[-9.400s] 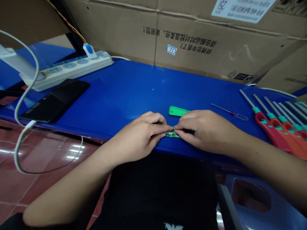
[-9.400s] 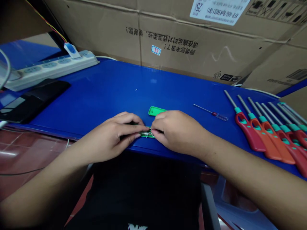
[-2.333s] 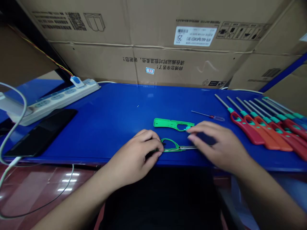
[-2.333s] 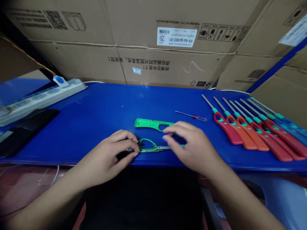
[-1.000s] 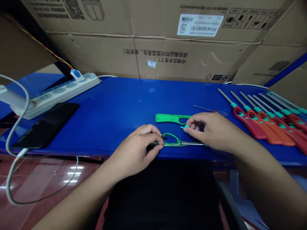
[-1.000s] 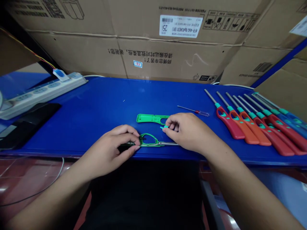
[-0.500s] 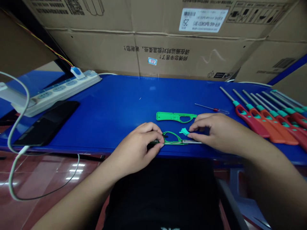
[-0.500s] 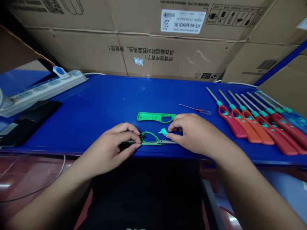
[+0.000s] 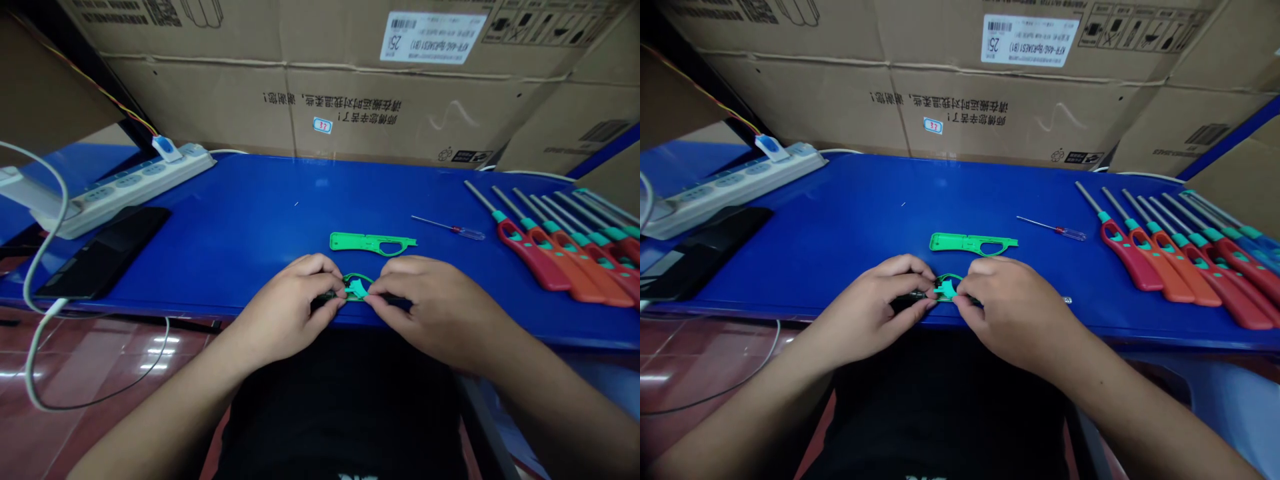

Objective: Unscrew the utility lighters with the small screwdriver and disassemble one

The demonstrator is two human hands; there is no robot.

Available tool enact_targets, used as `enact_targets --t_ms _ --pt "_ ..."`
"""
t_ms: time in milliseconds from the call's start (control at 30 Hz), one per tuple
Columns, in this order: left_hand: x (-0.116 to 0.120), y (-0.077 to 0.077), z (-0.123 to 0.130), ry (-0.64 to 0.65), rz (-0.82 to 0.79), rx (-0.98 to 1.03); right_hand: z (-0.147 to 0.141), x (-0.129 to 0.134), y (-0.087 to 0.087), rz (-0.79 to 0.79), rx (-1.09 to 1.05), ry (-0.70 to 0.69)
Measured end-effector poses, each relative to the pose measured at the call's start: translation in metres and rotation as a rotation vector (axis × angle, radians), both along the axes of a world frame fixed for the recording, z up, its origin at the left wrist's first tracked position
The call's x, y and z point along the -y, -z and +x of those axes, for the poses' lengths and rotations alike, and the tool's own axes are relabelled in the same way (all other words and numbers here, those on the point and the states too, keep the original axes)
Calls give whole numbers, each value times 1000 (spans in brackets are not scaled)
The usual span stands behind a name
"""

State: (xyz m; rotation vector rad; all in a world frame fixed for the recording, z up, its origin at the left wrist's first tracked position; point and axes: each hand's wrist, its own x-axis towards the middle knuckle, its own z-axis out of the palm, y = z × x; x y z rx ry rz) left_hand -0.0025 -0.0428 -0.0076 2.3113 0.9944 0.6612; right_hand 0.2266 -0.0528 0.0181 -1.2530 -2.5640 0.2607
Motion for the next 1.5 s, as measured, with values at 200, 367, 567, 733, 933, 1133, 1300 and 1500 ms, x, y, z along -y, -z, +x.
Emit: enact_targets --t_ms 200,367,567,733,933,1133,1300,1500 --pt "-1 1 0 1 2 20 -1 -5 0 -26 33 -3" --pt "-2 1 2 2 3 20 -6 -8 -4 -11 133 -31" --pt "0 1 0 10 -2 30 -10 -10 -15 55 255 -90" --pt "1 1 -1 10 -12 25 -20 -21 -27 -74 445 -81" --pt "-2 0 0 15 -4 23 -26 -34 -32 -178 412 -92" --pt "-1 -1 0 7 -8 -16 -13 -31 -24 -65 294 -229" --pt "0 -2 0 -21 19 -42 1 -28 -11 -24 177 -271" --pt "-1 -1 0 26 -10 -6 10 -22 7 76 100 -258"
